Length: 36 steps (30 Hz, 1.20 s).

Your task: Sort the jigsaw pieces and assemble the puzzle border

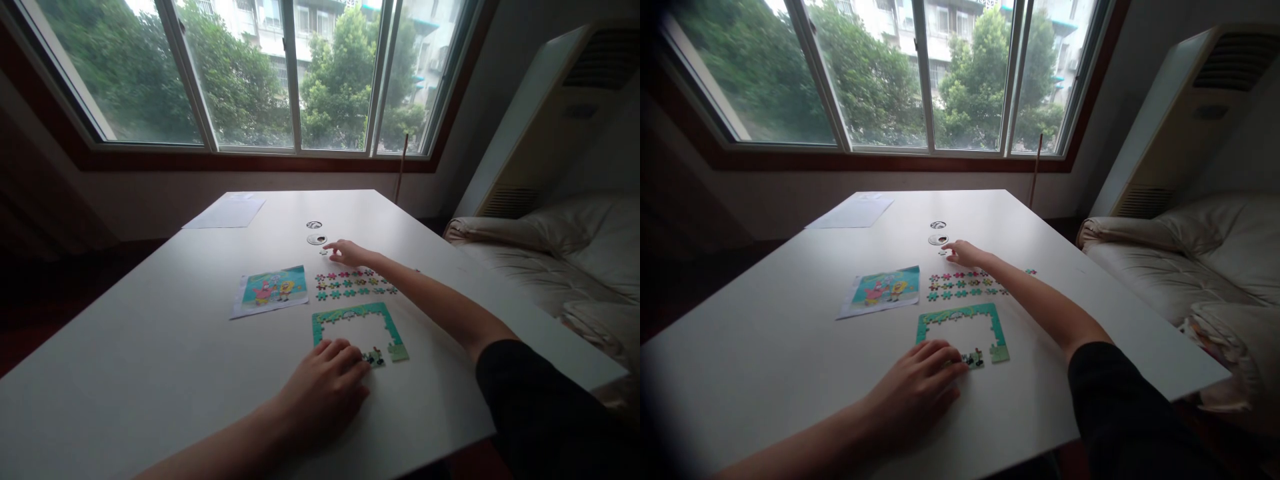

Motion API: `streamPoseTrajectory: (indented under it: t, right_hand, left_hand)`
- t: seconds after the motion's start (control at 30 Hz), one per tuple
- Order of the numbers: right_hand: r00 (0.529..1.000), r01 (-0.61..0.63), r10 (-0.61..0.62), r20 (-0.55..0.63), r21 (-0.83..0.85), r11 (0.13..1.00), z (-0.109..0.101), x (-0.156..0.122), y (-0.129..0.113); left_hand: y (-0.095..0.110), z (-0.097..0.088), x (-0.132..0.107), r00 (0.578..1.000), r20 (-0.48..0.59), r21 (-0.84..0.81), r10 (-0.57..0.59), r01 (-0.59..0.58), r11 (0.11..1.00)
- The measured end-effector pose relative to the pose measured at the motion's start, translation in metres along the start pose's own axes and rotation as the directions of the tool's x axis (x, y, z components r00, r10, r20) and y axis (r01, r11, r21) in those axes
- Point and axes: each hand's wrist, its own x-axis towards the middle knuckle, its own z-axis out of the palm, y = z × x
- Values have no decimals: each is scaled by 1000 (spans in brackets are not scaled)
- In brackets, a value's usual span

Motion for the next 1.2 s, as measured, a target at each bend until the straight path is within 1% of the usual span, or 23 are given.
streamPoseTrajectory:
  t: [0.1, 0.17, 0.23, 0.33, 0.43, 0.53, 0.67, 0.73, 0.77, 0.8, 0.83, 0.93, 0.97, 1.03, 1.1, 1.2]
  right_hand:
    - [999, -39, 39, -16, -12, 999, 9, 9, -1]
    - [997, -79, 78, -11, -14, 997, 11, 13, -1]
    - [992, -122, 122, 20, -10, 992, 9, 17, -1]
    - [980, -173, 170, 104, 16, 985, 0, 18, 1]
    - [973, -186, 176, 152, 58, 981, -7, 13, 3]
    - [984, -160, 151, 99, 98, 982, -11, -2, 2]
    - [996, -85, 81, 30, 163, 983, -19, -36, -7]
    - [999, -36, 31, 26, 212, 977, -26, -61, -14]
    - [1000, 15, -21, 20, 263, 965, -30, -76, -18]
    - [998, 54, -65, 26, 297, 953, -34, -91, -22]
    - [995, 68, -89, 51, 325, 943, -37, -107, -27]
    - [983, 39, -109, 150, 408, 912, -44, -152, -41]
    - [978, 13, -101, 185, 424, 905, -44, -165, -46]
    - [977, -35, -64, 205, 444, 895, -41, -186, -53]
    - [979, -77, -20, 204, 456, 886, -34, -200, -58]
    - [979, -118, 19, 204, 484, 867, -22, -209, -60]
  left_hand:
    - [0, -1, 0, 1000, 7, -8, -5, 5, 1000]
    - [0, -1, 0, 1000, 7, -8, -8, 8, 1000]
    - [1, -1, 1, 1000, -1, -6, -9, 9, 1000]
    - [1, -1, 1, 1000, -14, -2, -2, 2, 1000]
    - [2, 0, 1, 1000, -13, -9, -1, 1, 1000]
    - [2, 0, 0, 1000, 0, -16, -7, 7, 1000]
    - [2, 0, 1, 1000, -13, 2, 0, 0, 1000]
    - [3, 0, 2, 1000, -14, 14, 2, -2, 1000]
    - [3, 0, 2, 1000, -10, 20, 5, -5, 1000]
    - [3, -1, 3, 1000, -5, 24, 9, -9, 1000]
    - [3, -1, 3, 1000, 0, 27, 14, -14, 1000]
    - [4, 0, 4, 1000, 13, 26, 23, -23, 999]
    - [3, 0, 4, 1000, 19, 26, 22, -22, 999]
    - [4, 2, 4, 999, 28, 27, 18, -19, 999]
    - [4, 3, 5, 1000, 29, 31, 12, -13, 999]
    - [6, 5, 6, 1000, 28, 31, 5, -6, 999]
